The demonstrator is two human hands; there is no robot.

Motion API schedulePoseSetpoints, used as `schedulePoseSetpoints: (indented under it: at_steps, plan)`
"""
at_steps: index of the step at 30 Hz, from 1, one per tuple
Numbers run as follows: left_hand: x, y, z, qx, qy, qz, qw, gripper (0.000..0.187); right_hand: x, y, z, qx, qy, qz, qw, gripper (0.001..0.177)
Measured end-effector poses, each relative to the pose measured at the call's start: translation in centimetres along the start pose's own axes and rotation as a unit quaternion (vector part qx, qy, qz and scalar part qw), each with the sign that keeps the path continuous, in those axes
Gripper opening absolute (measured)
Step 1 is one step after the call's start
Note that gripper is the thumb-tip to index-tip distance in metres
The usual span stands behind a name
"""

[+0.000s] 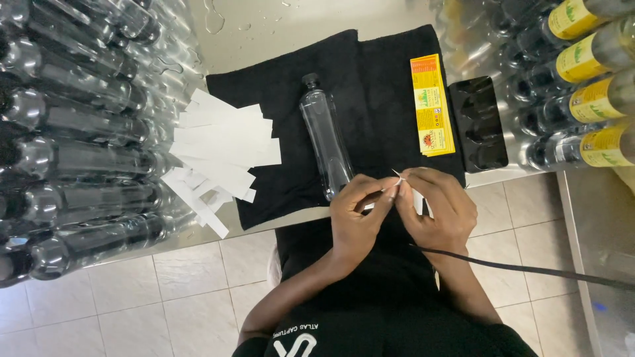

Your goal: Manually applying adhesive labels to plastic bottles at a production station

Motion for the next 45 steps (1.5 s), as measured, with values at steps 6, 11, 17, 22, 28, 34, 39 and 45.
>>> schedulePoseSetpoints:
  at_steps: [6, 11, 17, 22, 28, 34, 39, 45]
  plan:
    - [-0.2, 0.5, -0.3, 0.004, -0.014, -0.008, 1.0, 0.021, -1.3, -1.6, -1.3, 0.009, -0.076, -0.085, 0.993, 0.014]
    - [-1.8, 3.1, -0.6, 0.003, -0.094, -0.036, 0.995, 0.028, -0.7, -1.8, -1.1, 0.222, 0.122, 0.145, 0.956, 0.014]
    - [-1.8, 0.5, 0.3, 0.061, -0.092, -0.017, 0.994, 0.041, -3.1, -3.7, -0.7, 0.242, 0.113, 0.176, 0.947, 0.018]
    - [-1.6, -1.4, 1.0, 0.064, -0.004, -0.011, 0.998, 0.039, -2.7, -0.7, 3.5, 0.2, 0.195, 0.191, 0.941, 0.018]
    - [-1.8, -2.9, 1.6, 0.144, -0.011, 0.062, 0.988, 0.033, -1.4, -1.9, 2.4, 0.231, 0.255, 0.232, 0.91, 0.009]
    - [-1.4, -3.3, -0.7, 0.318, -0.03, 0.247, 0.915, 0.03, -1.2, -3.9, 0.6, 0.271, 0.14, 0.342, 0.889, 0.016]
    - [-0.1, -5.0, -0.4, 0.291, 0.037, 0.149, 0.944, 0.044, -0.6, -1.3, -0.1, 0.236, 0.145, 0.344, 0.897, 0.015]
    - [-0.8, -5.0, -0.1, 0.222, 0.002, 0.053, 0.974, 0.035, -0.3, 1.7, 0.8, 0.174, 0.19, 0.304, 0.917, 0.013]
Point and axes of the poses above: each hand's wrist, its own z-axis towards the middle knuckle, its own x-axis out of the palm, y = z × x, the point moved 4 cm from there along z, towards the middle knuckle, and after that the axes turned 13 degrees about x, right-handed, at the moved point
